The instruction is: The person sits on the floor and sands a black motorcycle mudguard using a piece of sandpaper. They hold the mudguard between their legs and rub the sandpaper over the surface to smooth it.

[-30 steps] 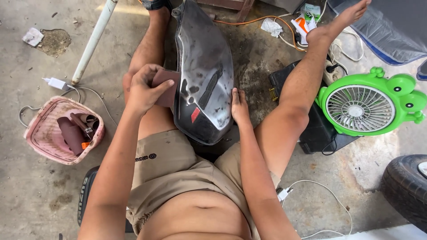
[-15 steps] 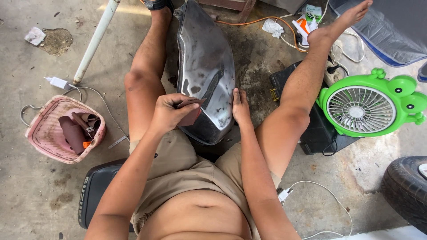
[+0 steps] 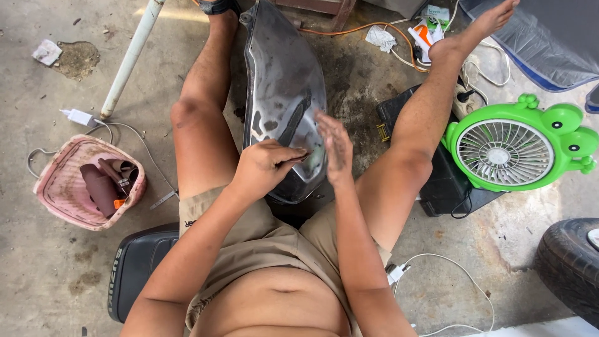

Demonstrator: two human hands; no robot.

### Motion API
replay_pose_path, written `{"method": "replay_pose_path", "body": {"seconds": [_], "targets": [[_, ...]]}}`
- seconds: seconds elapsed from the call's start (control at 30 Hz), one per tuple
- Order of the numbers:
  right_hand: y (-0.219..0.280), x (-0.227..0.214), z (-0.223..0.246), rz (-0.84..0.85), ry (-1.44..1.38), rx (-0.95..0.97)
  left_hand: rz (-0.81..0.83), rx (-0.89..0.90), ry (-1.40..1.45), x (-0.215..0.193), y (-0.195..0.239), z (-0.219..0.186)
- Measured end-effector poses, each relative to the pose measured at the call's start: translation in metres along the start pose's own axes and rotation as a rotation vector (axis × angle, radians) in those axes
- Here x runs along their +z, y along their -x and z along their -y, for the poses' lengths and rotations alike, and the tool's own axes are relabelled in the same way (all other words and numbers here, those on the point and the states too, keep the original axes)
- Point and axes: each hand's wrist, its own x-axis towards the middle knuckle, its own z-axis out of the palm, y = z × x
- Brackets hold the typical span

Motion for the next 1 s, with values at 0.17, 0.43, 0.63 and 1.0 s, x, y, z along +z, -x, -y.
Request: {"method": "replay_pose_path", "body": {"seconds": [0.17, 0.43, 0.63, 1.0], "targets": [[-0.001, 0.023, 0.043, 0.091, 0.057, -0.120, -0.031, 0.018, 0.011, 0.007, -0.001, 0.009], [0.001, 0.024, 0.029, -0.130, 0.059, -0.179, -0.021, -0.088, 0.192, 0.024, 0.006, 0.015], [0.000, 0.013, 0.023, -0.142, 0.116, -0.207, 0.082, -0.197, 0.439, 0.028, 0.009, 0.016], [0.009, 0.026, 0.029, -0.079, 0.054, 0.122, -0.141, -0.357, 0.548, 0.026, 0.011, 0.031]]}}
